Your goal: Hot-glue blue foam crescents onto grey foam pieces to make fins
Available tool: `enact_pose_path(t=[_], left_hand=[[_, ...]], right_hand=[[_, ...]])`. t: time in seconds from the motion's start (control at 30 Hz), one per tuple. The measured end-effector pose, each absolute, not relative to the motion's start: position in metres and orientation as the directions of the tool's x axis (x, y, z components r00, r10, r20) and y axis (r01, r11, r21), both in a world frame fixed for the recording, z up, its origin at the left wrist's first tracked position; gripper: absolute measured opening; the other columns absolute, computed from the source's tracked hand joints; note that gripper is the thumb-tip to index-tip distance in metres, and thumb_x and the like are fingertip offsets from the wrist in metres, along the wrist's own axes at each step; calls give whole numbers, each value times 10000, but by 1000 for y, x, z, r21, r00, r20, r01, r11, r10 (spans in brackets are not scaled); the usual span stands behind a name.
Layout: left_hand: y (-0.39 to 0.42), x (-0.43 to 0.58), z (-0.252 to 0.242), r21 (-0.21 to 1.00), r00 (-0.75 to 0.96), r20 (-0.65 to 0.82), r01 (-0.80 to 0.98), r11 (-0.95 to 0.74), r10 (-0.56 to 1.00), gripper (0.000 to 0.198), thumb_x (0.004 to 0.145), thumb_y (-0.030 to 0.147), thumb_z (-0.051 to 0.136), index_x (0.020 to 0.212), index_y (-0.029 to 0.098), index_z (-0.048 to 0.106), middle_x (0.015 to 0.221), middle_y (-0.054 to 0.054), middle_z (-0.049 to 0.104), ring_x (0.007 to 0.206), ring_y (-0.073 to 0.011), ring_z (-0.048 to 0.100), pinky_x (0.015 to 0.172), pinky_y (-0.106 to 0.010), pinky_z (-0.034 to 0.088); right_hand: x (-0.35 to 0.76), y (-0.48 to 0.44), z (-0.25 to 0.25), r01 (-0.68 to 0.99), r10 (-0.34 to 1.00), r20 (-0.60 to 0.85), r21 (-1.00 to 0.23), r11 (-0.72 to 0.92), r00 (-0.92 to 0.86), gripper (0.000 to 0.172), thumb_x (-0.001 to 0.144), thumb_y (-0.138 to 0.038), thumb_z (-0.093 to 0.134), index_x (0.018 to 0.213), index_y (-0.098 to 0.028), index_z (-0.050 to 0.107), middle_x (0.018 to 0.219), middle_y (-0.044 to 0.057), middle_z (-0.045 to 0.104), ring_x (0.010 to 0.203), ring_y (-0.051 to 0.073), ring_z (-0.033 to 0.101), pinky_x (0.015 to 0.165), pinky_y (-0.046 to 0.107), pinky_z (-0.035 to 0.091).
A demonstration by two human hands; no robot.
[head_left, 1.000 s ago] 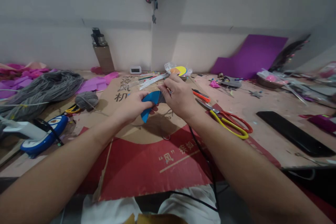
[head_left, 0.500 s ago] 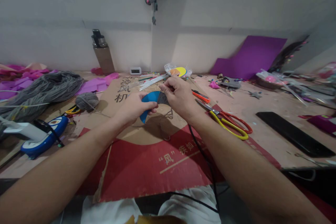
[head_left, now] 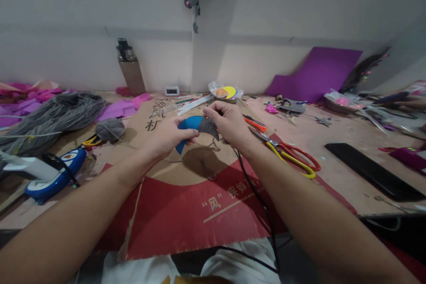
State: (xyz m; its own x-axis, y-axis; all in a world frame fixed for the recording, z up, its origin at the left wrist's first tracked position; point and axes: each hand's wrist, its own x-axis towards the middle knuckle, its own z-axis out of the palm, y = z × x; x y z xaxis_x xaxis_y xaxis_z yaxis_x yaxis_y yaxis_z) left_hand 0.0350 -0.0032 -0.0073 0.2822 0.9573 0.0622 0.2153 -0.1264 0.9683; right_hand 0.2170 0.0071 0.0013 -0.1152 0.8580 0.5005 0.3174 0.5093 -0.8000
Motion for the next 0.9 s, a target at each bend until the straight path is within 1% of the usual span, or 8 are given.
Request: enact_pose_path(t=[0.1, 0.17, 0.33, 0.4, 0.53, 0.7, 0.77, 0.9], left_hand=[[-3, 32, -4, 950, 319, 116, 240, -198, 941, 174, 683, 285, 724, 776, 152, 658, 654, -21, 650, 582, -125, 579, 549, -240, 444], [-4, 30, 0, 919, 335, 161, 292, -265, 928, 157, 705, 292, 703, 781, 160, 666, 662, -17, 647, 592, -127, 571, 547, -238, 433], [-4, 25, 5, 793, 299, 309, 444, -418, 903, 90, 708, 242, 682, 777, 190, 707, 685, 1, 642, 597, -120, 538, 547, -233, 402], [-3, 24, 4, 748, 317, 388, 440, -497, 865, 92, 716, 220, 678, 795, 201, 721, 720, -2, 660, 653, -131, 562, 604, -240, 426], [-1, 22, 1, 669, 360, 515, 400, -627, 778, 85, 760, 232, 671, 819, 214, 729, 843, -25, 707, 798, -158, 621, 779, -277, 470], [0, 19, 1, 590, 394, 614, 347, -729, 684, 97, 758, 174, 675, 814, 231, 730, 916, -37, 716, 911, -181, 636, 904, -323, 461], [0, 19, 2, 557, 397, 640, 351, -753, 658, 106, 750, 159, 685, 806, 238, 731, 959, -43, 714, 961, -194, 628, 942, -347, 448], [-2, 21, 4, 522, 342, 645, 456, -721, 683, 46, 739, 219, 736, 775, 243, 720, 1057, -53, 696, 1033, -218, 601, 1002, -393, 417]], right_hand=[[217, 6, 2, 203, 903, 398, -882, 426, -163, 297, 831, -437, 605, 668, -195, 544, 600, -29, 488, 534, 99, 391, 510, 265, 313], [217, 6, 2, 135, 916, 339, -919, 371, -214, 337, 813, -484, 624, 661, -202, 517, 576, -41, 461, 504, 90, 373, 482, 256, 303], [218, 6, -1, 45, 906, 273, -952, 303, -324, 369, 791, -541, 655, 691, -210, 525, 569, -52, 447, 480, 82, 357, 440, 240, 277], [218, 6, -1, 38, 893, 280, -949, 313, -353, 362, 792, -536, 660, 696, -207, 542, 571, -56, 433, 484, 79, 341, 438, 237, 262], [216, 3, 1, 62, 879, 297, -937, 343, -372, 351, 779, -528, 675, 719, -200, 567, 578, -64, 403, 503, 76, 310, 457, 237, 230], [213, -5, 6, 105, 869, 296, -926, 363, -397, 364, 734, -511, 715, 742, -188, 548, 627, -57, 453, 564, 80, 354, 519, 235, 245], [211, -7, 6, 118, 875, 292, -925, 361, -386, 374, 723, -508, 724, 734, -189, 528, 636, -55, 463, 577, 84, 369, 534, 235, 252], [206, -7, 4, 114, 860, 329, -910, 399, -391, 392, 708, -499, 737, 712, -197, 487, 651, -56, 454, 583, 85, 382, 547, 238, 277]])
